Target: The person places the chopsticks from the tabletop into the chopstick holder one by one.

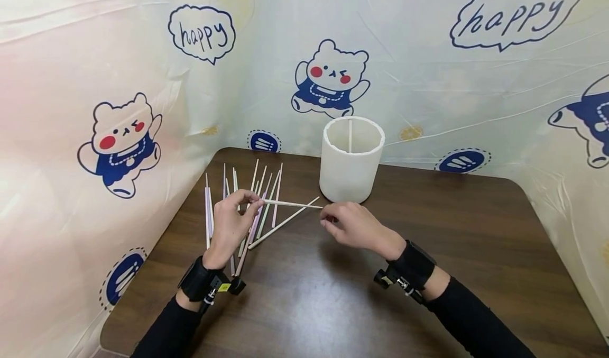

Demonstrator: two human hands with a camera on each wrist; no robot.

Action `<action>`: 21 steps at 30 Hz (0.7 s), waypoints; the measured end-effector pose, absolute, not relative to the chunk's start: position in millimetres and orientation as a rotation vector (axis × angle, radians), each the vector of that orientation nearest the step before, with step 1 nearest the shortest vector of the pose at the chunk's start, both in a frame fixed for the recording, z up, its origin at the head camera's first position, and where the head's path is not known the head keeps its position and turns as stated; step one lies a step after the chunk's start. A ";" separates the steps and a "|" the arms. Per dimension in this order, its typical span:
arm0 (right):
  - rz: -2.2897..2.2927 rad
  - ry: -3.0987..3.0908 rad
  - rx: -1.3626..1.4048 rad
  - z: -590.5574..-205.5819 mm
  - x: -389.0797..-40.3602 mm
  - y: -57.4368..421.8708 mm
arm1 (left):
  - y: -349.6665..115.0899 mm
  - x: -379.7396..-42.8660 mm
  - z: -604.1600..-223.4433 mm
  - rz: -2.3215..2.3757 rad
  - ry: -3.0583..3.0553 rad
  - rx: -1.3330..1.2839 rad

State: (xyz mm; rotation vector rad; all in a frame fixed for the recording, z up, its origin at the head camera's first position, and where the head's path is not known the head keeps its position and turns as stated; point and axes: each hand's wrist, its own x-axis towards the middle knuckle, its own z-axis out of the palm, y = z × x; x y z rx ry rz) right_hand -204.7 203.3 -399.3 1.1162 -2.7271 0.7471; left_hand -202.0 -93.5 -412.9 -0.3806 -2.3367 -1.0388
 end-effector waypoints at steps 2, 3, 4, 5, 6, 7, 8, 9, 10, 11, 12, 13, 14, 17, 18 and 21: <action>0.761 -2.724 1.078 -393.9 -205.9 205.4 | -89.6 -204.3 -406.4 -1.061 -2.247 -0.436; 0.759 -2.719 1.060 -391.6 -206.6 206.3 | -87.5 -204.9 -402.3 -1.071 -2.206 -0.466; 0.758 -2.713 1.046 -389.4 -207.3 207.3 | -85.4 -205.6 -398.2 -1.074 -2.165 -0.494; 0.760 -2.705 1.033 -387.1 -207.8 208.0 | -83.3 -206.0 -393.7 -1.071 -2.126 -0.523; 0.761 -2.697 1.023 -385.4 -208.4 208.7 | -81.2 -206.2 -389.5 -1.068 -2.085 -0.554; 0.760 -2.689 1.012 -383.7 -208.8 209.1 | -79.2 -206.1 -385.4 -1.060 -2.048 -0.581; 0.761 -2.681 1.003 -381.9 -208.9 209.3 | -77.2 -205.4 -380.9 -1.049 -2.011 -0.610; 0.767 -2.671 0.996 -380.3 -209.3 209.2 | -75.2 -204.5 -375.7 -1.037 -1.976 -0.635; 0.768 -2.662 0.990 -378.7 -209.7 209.0 | -72.9 -203.3 -370.7 -1.032 -1.935 -0.656; 0.764 -2.650 0.988 -377.4 -210.0 208.5 | -70.8 -201.4 -365.5 -1.032 -1.899 -0.676; 0.759 -2.638 0.988 -375.9 -210.4 207.9 | -68.5 -199.2 -359.9 -1.035 -1.862 -0.694; 0.756 -2.622 0.991 -374.1 -210.6 207.1 | -66.3 -196.6 -354.0 -1.040 -1.826 -0.710; 0.752 -2.604 0.997 -372.3 -210.7 206.0 | -63.9 -193.6 -347.6 -1.045 -1.791 -0.730; 0.737 -2.527 1.030 -367.4 -210.4 201.9 | -56.8 -183.3 -327.7 -1.018 -1.705 -0.804; 0.733 -2.493 1.046 -365.7 -210.0 200.1 | -54.5 -179.5 -321.3 -1.001 -1.680 -0.838; 0.732 -2.379 1.122 -361.4 -207.4 191.2 | -50.4 -167.0 -305.3 -0.955 -1.614 -0.943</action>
